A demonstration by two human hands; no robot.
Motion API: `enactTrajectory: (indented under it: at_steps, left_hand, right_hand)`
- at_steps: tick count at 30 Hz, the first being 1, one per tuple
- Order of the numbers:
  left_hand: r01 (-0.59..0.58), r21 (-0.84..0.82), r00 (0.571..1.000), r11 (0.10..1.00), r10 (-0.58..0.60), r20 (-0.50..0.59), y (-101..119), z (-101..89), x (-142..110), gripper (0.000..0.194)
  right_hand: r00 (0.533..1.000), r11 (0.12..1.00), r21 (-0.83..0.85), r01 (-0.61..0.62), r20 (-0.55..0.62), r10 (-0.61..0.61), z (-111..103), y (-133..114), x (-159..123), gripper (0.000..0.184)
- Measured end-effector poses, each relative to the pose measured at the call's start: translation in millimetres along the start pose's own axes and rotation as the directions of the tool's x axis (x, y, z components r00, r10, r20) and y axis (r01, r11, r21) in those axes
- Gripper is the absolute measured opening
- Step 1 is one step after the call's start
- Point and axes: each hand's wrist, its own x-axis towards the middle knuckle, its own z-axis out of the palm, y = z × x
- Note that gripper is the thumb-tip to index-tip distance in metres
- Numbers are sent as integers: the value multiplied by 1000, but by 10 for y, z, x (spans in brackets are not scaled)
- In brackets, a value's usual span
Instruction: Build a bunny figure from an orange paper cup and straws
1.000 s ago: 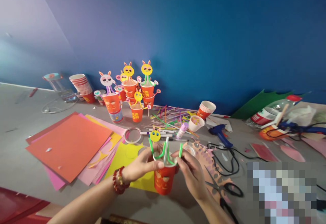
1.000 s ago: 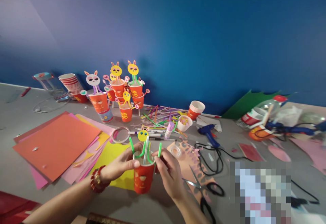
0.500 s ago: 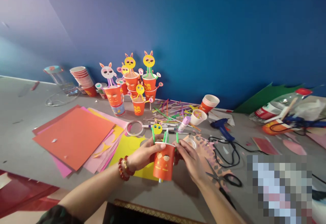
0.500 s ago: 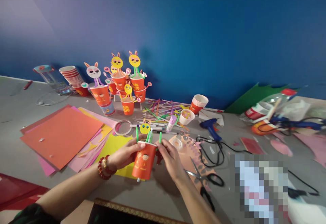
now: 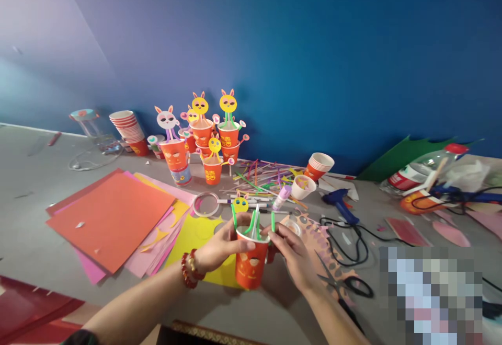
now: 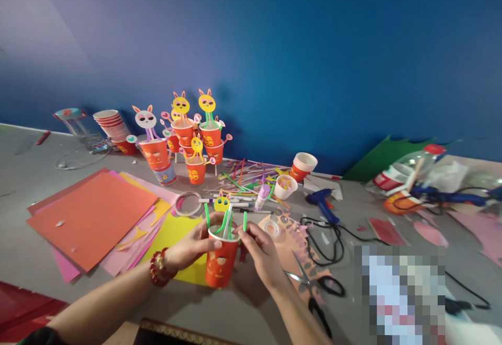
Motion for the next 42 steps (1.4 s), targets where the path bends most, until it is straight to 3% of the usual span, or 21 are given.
enactTrajectory:
  at_steps: [9,17,31,42]
  left_hand:
    - [-56,17,993,998,54,105,9,-4,1,61]
    - [-81,2,992,997,80,99,-54,-29,17,59]
    - [-76,36,995,996,73,61,-52,-47,13,54]
    - [-76,40,996,996,74,56,-35,-28,8,54]
  right_hand:
    - [995,996,10,88,48,-88,-19,-13,-25,28]
    - [991,985,-114,131,45,-126,-42,19,-48,29]
    - [994,990,-104,96,57,-90,-44,53,-41,26]
    - [989,979,-148,144,54,-137,-62,51,-43,25]
